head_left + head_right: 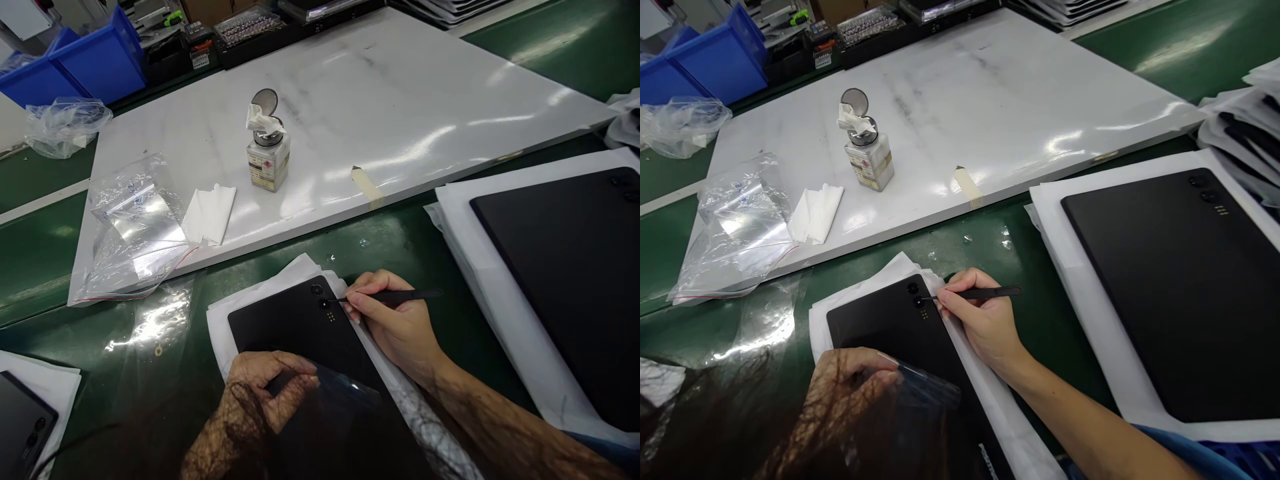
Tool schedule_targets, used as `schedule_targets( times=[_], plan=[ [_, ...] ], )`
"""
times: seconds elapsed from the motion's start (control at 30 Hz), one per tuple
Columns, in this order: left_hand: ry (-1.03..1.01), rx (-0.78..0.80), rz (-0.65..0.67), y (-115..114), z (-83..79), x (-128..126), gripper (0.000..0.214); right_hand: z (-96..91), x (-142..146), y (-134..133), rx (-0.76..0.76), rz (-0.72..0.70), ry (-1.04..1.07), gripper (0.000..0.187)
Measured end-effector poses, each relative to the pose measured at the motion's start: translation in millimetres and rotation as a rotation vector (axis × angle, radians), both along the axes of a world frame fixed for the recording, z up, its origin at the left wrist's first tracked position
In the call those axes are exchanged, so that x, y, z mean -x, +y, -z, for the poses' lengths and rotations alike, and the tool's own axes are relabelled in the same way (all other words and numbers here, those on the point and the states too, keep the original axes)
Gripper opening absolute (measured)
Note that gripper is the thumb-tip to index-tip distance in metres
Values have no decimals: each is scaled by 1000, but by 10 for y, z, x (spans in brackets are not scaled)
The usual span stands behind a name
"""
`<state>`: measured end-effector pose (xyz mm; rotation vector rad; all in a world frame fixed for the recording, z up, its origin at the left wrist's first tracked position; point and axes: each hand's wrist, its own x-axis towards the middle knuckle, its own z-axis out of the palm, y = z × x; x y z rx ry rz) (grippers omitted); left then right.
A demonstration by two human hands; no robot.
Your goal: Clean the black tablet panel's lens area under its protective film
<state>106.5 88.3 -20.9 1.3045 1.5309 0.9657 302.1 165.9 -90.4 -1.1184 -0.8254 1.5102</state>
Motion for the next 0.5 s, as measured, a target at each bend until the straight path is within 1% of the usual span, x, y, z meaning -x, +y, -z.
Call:
schedule_targets(
  times=[0.07, 0.17, 0.23, 0.33, 0.4, 0.47, 0.5],
  plan=[
    [-6, -28, -18, 1, -8, -1, 8, -1, 0, -2, -3, -1, 3, 47],
    [-1, -44, 19, 0, 5, 12, 15, 5, 3, -2, -1, 0, 8, 47],
    [-2, -49, 21, 0, 14, 17, 18, 17, 7, -2, -3, 2, 8, 47],
    [-3, -66, -6, -5, -1, -1, 18, 48, 6, 0, -35, 4, 8, 45],
    [23, -77, -32, -14, -23, -18, 19, 76, -14, 10, -71, 3, 21, 39],
    [54, -78, -62, -22, -33, -21, 19, 103, -63, 26, -129, 6, 30, 28],
    [72, -76, -61, -23, -28, -14, 20, 117, -100, 32, -183, 15, 6, 20]
  ],
)
